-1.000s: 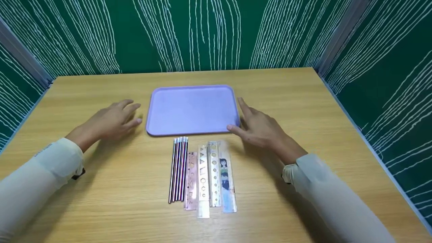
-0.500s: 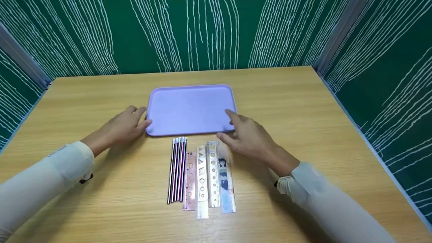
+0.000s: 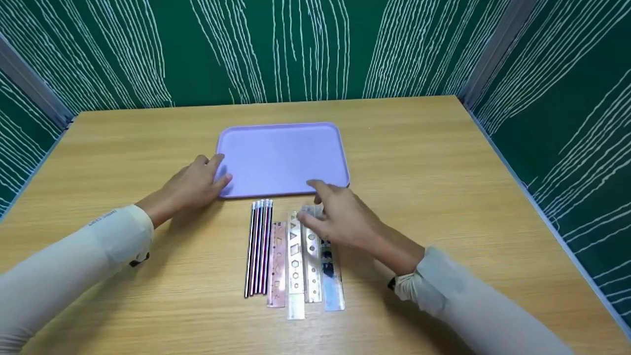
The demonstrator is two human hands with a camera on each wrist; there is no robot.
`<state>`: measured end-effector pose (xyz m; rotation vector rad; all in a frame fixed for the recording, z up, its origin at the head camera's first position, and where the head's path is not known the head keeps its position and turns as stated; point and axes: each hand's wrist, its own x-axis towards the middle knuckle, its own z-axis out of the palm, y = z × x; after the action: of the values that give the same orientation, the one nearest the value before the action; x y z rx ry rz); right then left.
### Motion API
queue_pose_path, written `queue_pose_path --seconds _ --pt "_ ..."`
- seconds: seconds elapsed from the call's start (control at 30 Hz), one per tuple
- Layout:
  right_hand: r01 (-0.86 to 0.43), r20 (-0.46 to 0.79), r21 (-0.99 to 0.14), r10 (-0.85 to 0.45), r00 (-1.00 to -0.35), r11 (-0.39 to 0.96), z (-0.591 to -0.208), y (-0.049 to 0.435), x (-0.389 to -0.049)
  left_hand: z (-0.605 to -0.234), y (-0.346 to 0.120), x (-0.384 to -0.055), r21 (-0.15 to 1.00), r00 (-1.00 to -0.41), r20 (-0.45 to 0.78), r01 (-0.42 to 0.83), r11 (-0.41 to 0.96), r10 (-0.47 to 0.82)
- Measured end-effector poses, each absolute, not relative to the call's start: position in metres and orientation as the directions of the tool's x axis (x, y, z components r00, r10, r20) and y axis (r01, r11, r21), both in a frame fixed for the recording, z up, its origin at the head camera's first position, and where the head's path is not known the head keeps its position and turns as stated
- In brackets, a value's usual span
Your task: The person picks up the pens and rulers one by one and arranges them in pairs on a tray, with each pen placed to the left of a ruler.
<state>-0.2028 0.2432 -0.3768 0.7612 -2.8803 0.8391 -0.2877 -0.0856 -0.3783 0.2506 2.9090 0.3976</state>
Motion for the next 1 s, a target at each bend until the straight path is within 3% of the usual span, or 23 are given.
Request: queue_pose_path --seconds 0.43,0.67,1.0 --pt "-0.433 0.101 -0.632 -0.486 -0.868 0.642 -0.377 0.216 -0.183 -0.382 -0.073 -0.29 0.211 -0.96 -0.198 0.157 0.965 0.199" --pt "-0.45 0.108 -0.639 -0.507 -0.855 0.624 -0.378 0.205 -0.178 -0.383 -0.063 -0.293 0.173 -0.965 -0.22 0.103 0.98 0.14" --pt "-0.463 0.103 -0.654 -0.536 -0.838 0.598 -0.382 0.191 -0.173 -0.371 -0.059 -0.294 0.234 -0.943 -0.331 -0.045 0.971 0.036"
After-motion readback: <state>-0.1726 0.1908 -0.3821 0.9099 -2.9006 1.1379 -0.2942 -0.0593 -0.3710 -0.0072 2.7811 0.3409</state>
